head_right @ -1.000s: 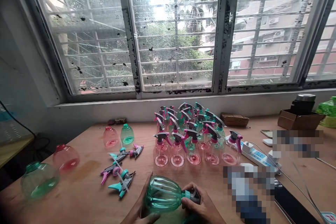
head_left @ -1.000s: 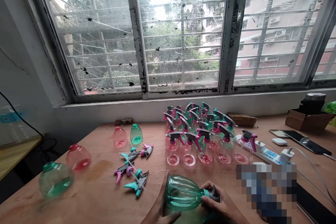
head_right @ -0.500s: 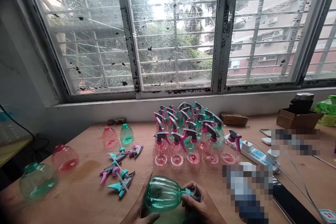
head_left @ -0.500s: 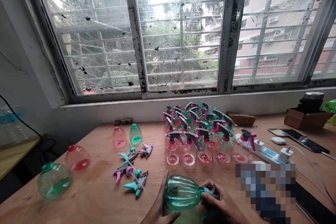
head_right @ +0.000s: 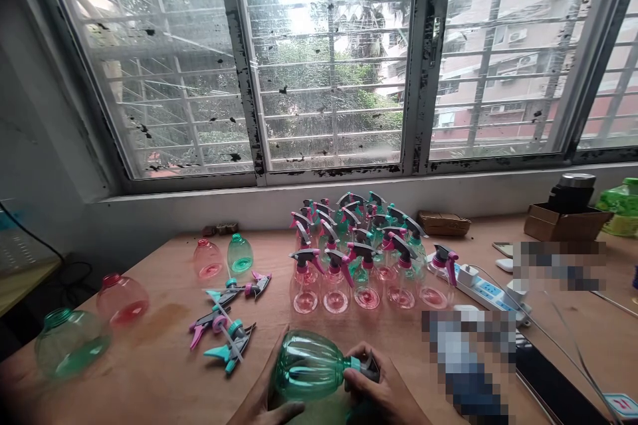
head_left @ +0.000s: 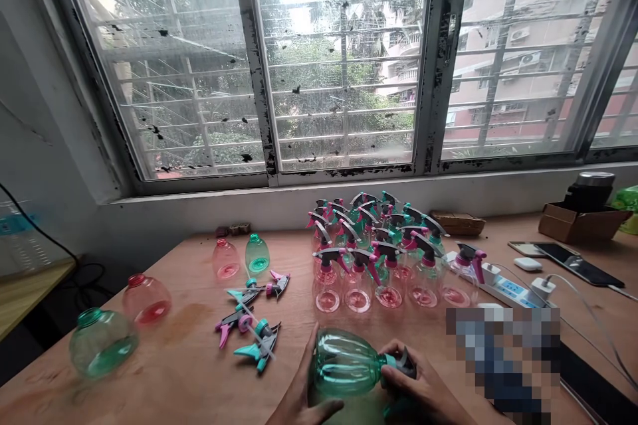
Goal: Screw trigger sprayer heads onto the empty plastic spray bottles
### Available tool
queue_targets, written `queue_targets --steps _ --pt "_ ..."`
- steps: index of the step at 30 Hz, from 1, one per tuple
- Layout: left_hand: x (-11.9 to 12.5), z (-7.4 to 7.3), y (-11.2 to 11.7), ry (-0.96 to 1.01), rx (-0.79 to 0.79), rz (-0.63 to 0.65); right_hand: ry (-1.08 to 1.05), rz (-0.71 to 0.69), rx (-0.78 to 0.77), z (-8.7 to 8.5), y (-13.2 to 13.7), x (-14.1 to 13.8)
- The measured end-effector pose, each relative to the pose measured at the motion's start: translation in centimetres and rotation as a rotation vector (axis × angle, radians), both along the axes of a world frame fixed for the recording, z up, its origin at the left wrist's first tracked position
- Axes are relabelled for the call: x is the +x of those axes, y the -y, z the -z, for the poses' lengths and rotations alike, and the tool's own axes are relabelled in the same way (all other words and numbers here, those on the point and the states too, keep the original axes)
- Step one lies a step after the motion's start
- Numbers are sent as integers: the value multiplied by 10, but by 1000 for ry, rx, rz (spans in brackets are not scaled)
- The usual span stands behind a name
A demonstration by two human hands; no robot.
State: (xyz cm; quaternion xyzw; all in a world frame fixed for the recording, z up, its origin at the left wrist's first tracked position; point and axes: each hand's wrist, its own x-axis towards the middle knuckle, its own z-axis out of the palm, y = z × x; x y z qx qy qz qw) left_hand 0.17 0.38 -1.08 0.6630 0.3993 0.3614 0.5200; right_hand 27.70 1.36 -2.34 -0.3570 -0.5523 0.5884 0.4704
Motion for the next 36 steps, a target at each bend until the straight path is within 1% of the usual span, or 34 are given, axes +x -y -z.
queue_targets --steps 3,6,10,13,16,20,22,25,27,31,33,36 --pt "0 -3 1 34 -38 15 3 -4 -2 -2 1 0" --pt "0 -1 -1 71 -59 31 3 1 -11 -2 2 0" --pt "1 3 -2 64 -3 -9 -11 4 -28 -4 3 1" --pt "1 2 1 46 23 -12 -13 -12 -32 -5 4 2" --pt "1 -2 3 61 -13 41 4 -4 -24 -6 3 2" --pt "1 -4 3 91 -66 17 40 2 0 -3 1 3" --pt "1 -3 2 65 -31 7 35 -1 -6 -2 1 3" --pt "1 0 0 9 63 -7 27 1 -3 -1 1 2" --pt "0 0 0 -2 61 -2 27 -2 5 -1 1 2" --pt "-2 -1 1 99 -7 41 23 -12 -1 -3 2 1" --pt "-2 0 1 119 14 54 11 -13 -11 -5 3 2" --pt "-3 6 -2 60 100 41 -12 -17 -29 -6 3 2"
